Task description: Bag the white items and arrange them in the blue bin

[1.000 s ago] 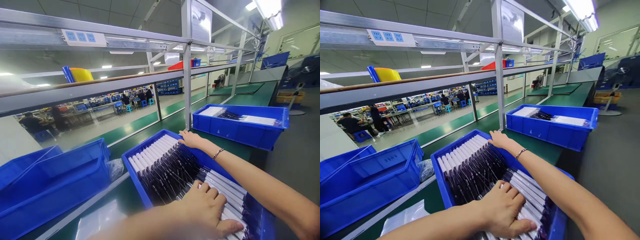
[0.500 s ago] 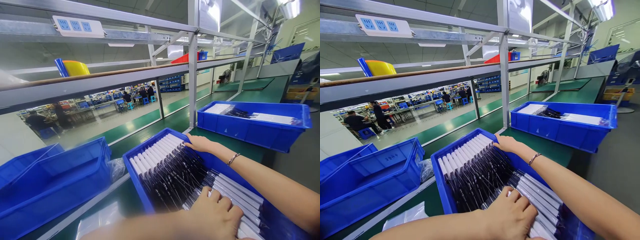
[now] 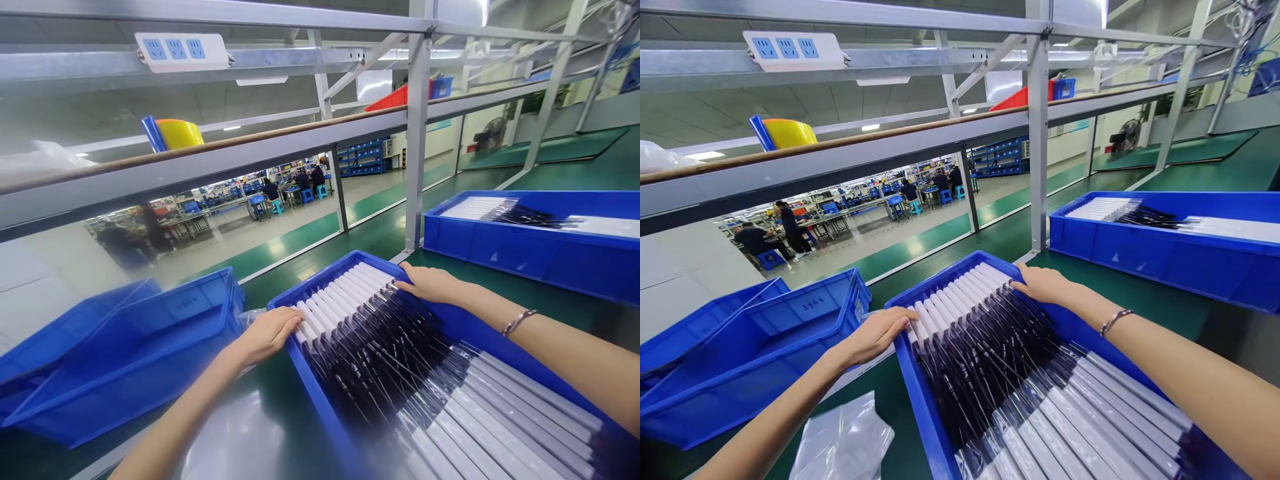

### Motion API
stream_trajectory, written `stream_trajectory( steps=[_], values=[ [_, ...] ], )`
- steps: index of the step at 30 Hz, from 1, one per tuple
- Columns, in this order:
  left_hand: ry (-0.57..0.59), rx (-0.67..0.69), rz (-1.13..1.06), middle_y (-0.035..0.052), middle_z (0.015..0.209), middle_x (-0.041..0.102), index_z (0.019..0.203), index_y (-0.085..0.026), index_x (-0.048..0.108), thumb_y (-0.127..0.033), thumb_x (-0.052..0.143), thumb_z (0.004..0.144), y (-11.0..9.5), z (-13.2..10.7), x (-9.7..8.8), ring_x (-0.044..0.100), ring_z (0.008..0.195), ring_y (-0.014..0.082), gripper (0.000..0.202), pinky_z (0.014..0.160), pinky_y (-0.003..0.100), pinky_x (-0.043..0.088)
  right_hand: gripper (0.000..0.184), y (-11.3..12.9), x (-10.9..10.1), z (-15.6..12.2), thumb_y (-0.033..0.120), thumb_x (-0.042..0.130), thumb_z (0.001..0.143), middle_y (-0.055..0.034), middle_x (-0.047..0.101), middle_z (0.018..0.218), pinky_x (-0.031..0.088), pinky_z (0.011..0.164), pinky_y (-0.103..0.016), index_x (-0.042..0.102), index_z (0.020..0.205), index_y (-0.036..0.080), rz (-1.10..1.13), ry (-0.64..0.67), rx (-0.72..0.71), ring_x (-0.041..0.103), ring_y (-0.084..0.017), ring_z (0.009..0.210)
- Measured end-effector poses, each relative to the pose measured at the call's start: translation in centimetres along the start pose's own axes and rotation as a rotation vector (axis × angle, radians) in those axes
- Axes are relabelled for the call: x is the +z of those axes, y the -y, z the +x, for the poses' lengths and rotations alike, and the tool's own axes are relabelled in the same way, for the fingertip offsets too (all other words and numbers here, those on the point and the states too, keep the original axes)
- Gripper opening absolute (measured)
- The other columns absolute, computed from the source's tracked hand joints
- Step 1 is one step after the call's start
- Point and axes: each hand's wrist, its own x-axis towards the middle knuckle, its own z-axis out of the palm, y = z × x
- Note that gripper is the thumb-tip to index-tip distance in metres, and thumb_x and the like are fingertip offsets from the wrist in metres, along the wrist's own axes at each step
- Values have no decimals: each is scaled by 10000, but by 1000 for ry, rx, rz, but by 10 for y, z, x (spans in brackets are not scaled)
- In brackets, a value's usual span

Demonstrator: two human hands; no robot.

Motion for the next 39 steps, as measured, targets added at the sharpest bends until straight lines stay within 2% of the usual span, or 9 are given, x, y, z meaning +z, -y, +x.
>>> stream_trajectory(
  steps=[7, 13, 16, 19, 25, 30, 34, 36, 39],
  values=[
    [43, 26, 63, 80, 1299, 651, 1374, -191, 554, -438, 175, 1064, -5, 11, 9, 580, 1135, 197, 549, 1078, 369, 426, 379, -2, 6, 1, 451, 601, 1006, -77, 653, 1169, 578, 849, -437, 589, 1266, 175, -38, -24, 12, 666, -224, 961],
    [157, 145, 238, 45, 934, 598, 1377, -280, 583, -452, 126, 1060, -7, 36, 7, 536, 893, 199, 582, 903, 349, 444, 378, -3, 5, 0, 454, 598, 1008, -77, 656, 1171, 576, 860, -443, 593, 1262, 174, -30, -20, 12, 667, -227, 970],
    [129, 189, 256, 72, 1140, 638, 1233, -261, 654, -451, 170, 1062, -7, 46, 10, 564, 1045, 213, 548, 982, 383, 431, 386, -3, 4, 0, 465, 591, 1009, -78, 656, 1172, 572, 864, -446, 591, 1264, 175, -21, -13, 10, 666, -228, 973],
    [111, 260, 249, 100, 1489, 515, 1211, -196, 625, -442, 212, 1065, -7, 57, 15, 448, 1363, 229, 503, 1155, 403, 337, 385, -2, 1, -2, 466, 589, 1009, -77, 656, 1165, 572, 858, -442, 591, 1261, 175, -17, -6, 8, 665, -226, 964],
    [100, 264, 287, 87, 1237, 669, 1327, -160, 530, -431, 195, 1068, -8, 79, 24, 605, 1112, 193, 503, 1020, 340, 450, 376, 1, -2, -4, 450, 594, 1010, -76, 655, 1165, 579, 848, -435, 588, 1267, 175, -14, -7, -2, 667, -223, 961],
    [53, 261, 407, 128, 1141, 627, 1493, -160, 405, -471, 210, 1051, -13, 100, 40, 573, 1001, 259, 574, 940, 420, 462, 372, 1, -3, -4, 453, 594, 1009, -72, 656, 1149, 582, 826, -421, 591, 1256, 174, -12, -8, -7, 667, -216, 937],
    [34, 284, 485, 126, 1041, 623, 1375, -180, 538, -523, 210, 1036, -20, 113, 50, 578, 927, 267, 583, 851, 412, 475, 376, 0, -3, -5, 458, 595, 1008, -73, 654, 1151, 581, 823, -419, 591, 1254, 174, -17, -14, -10, 665, -216, 936],
    [15, 296, 497, 136, 1087, 628, 1256, -183, 605, -537, 202, 1034, -22, 118, 52, 583, 975, 275, 580, 872, 421, 473, 372, 1, -3, -6, 451, 599, 1007, -74, 654, 1158, 583, 828, -422, 591, 1258, 175, -21, -13, -9, 666, -217, 943],
    [-8, 340, 488, 162, 1421, 526, 1139, -170, 625, -511, 216, 1045, -22, 127, 55, 522, 1245, 290, 540, 1056, 444, 407, 368, 2, -3, -7, 438, 605, 1007, -76, 652, 1172, 584, 837, -428, 590, 1265, 176, -28, -11, -7, 667, -221, 957]
  ],
)
